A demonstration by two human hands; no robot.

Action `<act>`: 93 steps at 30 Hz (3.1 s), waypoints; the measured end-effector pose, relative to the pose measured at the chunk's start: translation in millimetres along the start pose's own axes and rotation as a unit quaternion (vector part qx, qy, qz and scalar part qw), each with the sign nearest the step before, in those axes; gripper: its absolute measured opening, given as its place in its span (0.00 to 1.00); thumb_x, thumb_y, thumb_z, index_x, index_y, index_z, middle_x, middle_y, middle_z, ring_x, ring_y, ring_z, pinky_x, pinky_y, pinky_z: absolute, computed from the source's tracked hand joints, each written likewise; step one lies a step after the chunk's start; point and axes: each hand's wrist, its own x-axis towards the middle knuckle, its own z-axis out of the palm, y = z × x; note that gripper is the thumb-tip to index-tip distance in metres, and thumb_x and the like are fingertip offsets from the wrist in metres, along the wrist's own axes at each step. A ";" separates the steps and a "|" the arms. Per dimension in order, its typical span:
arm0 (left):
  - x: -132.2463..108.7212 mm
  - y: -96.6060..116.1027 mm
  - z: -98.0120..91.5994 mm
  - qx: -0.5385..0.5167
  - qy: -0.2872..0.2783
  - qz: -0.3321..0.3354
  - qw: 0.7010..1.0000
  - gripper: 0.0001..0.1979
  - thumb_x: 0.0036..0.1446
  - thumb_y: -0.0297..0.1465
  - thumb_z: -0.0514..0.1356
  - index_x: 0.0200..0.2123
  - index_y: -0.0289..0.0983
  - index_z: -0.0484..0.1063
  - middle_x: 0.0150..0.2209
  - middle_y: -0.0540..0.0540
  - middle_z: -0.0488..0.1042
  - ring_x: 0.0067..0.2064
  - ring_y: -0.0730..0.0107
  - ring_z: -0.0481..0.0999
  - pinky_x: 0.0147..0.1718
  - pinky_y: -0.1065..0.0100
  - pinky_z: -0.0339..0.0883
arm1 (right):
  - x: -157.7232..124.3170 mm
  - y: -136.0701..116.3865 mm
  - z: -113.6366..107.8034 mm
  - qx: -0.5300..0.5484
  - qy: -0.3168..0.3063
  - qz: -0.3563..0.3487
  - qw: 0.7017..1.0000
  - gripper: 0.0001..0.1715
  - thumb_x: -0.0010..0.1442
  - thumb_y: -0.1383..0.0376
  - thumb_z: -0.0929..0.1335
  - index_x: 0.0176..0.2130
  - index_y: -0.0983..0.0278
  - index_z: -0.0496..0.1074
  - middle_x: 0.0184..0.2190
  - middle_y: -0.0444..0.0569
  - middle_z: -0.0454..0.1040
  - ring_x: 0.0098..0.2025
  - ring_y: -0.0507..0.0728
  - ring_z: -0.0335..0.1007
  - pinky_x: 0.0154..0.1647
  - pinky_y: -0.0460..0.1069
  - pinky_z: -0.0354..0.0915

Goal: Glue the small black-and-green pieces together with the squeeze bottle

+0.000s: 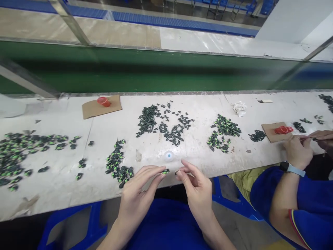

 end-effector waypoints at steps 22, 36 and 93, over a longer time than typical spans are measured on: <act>6.6 0.6 1.1 -0.037 -0.055 0.037 0.997 0.10 0.59 0.22 0.59 0.41 0.39 0.77 0.33 0.45 0.80 0.35 0.66 0.78 0.33 0.67 0.74 | 2.1 7.5 8.2 -0.013 -0.025 -0.022 0.999 0.04 0.58 0.66 0.70 0.33 0.61 0.78 0.30 0.47 0.81 0.32 0.55 0.79 0.32 0.47 0.76; 6.2 7.8 9.2 -0.120 -0.030 -0.107 0.987 0.07 0.56 0.27 0.62 0.36 0.38 0.80 0.35 0.44 0.82 0.37 0.64 0.81 0.37 0.66 0.77 | 3.1 17.5 14.5 0.017 0.012 -0.087 0.996 0.05 0.59 0.70 0.70 0.33 0.61 0.77 0.30 0.48 0.79 0.34 0.56 0.77 0.34 0.51 0.74; -2.4 -70.6 -47.9 0.412 -0.121 -0.056 0.901 0.12 0.63 0.33 0.52 0.36 0.38 0.76 0.35 0.41 0.79 0.41 0.51 0.72 0.35 0.57 0.64 | 54.5 64.6 4.5 -0.254 -0.121 -0.221 0.934 0.20 0.55 0.60 0.73 0.47 0.59 0.71 0.45 0.54 0.74 0.52 0.65 0.64 0.53 0.64 0.66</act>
